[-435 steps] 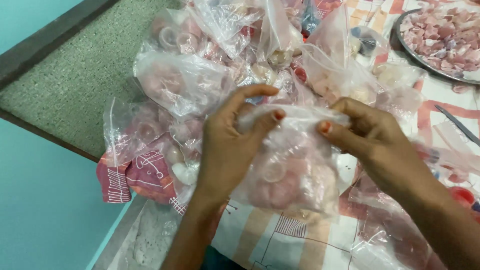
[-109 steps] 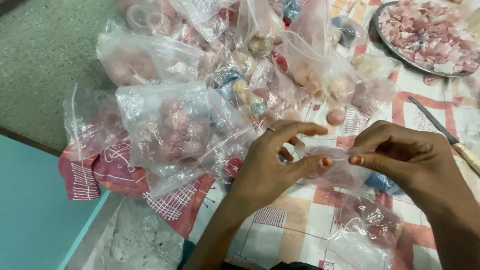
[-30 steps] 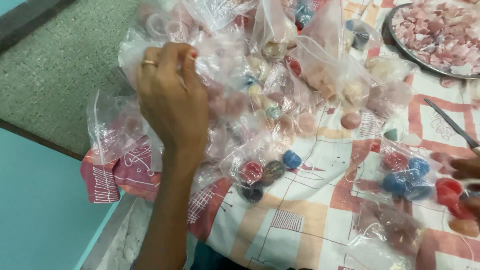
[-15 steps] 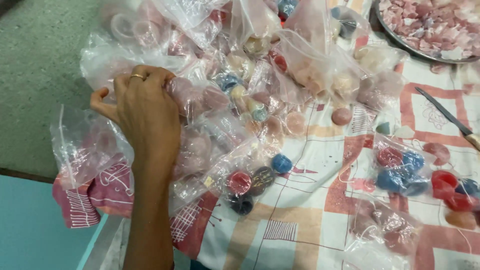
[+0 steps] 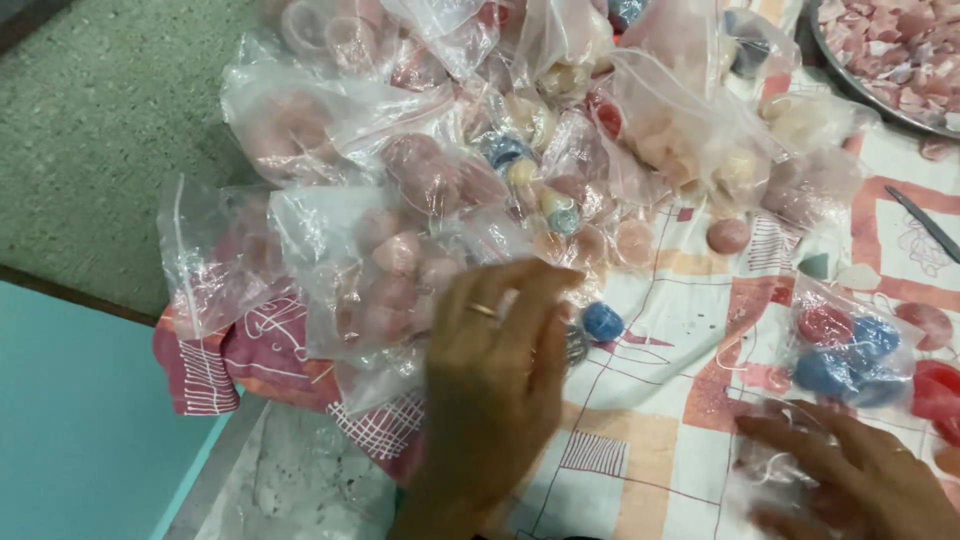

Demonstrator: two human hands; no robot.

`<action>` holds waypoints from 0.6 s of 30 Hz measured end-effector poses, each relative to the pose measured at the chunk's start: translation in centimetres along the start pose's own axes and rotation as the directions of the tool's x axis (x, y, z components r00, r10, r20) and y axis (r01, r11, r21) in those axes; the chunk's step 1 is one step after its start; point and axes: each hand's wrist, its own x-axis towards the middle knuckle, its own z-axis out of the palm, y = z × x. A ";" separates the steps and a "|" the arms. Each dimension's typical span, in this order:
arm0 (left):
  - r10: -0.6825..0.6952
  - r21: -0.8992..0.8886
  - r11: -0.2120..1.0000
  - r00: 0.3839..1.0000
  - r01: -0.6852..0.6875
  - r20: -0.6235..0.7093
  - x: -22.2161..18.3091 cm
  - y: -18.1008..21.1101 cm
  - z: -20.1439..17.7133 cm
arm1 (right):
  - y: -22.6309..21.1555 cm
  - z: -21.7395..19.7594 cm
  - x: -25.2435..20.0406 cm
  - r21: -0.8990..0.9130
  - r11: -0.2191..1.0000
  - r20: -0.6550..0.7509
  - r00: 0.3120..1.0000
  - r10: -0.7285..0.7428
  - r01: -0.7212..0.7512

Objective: Sorting and bagging various colorful shaped wax melts into plastic zip-lock bags.

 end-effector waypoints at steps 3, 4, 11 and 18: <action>0.031 -0.332 0.941 0.963 0.061 0.266 -2.9 1.9 2.0 | -14.2 -0.8 4.0 -0.037 0.999 0.019 1.000 0.016 -0.015; 0.066 -0.420 0.903 0.935 0.092 0.347 -3.8 2.4 2.8 | -19.3 -0.9 4.2 -0.051 0.999 0.023 1.000 0.020 -0.019; 0.011 -0.601 0.631 0.770 0.490 0.638 -3.2 6.4 3.3 | -24.5 -2.2 7.1 0.860 0.459 0.004 0.901 0.435 -0.225; -0.012 -0.542 0.694 0.761 0.474 0.649 -3.4 6.4 5.0 | -32.5 -2.3 9.4 0.963 0.119 0.188 0.920 0.344 -0.241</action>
